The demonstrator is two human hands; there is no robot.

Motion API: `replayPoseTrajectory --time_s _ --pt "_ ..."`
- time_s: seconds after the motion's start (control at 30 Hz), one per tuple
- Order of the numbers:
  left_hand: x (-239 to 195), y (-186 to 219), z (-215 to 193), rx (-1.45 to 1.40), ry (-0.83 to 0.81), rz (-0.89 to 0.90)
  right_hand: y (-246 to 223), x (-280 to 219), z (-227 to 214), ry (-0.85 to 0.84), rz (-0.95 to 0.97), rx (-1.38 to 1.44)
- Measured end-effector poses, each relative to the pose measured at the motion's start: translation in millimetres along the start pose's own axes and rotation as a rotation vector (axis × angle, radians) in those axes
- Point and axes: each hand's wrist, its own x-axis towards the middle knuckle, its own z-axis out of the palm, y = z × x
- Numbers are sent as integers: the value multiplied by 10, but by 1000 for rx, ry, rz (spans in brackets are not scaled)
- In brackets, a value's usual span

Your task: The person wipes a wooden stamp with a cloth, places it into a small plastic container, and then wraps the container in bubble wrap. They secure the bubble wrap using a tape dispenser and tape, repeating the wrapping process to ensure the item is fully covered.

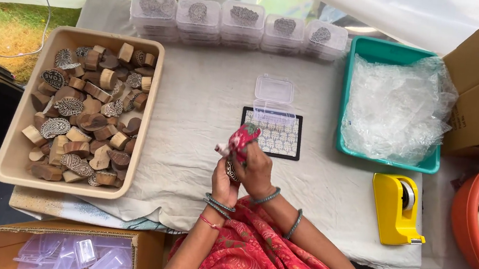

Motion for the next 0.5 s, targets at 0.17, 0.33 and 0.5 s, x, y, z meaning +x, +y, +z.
replayPoseTrajectory --time_s 0.17,0.33,0.5 --pt "90 48 58 -4 -89 39 -55 -145 -166 -81 -73 16" --pt "-377 302 659 64 -270 3 569 118 -279 127 249 -49" --pt "-463 568 1299 75 -115 -119 583 -15 -546 141 434 441"
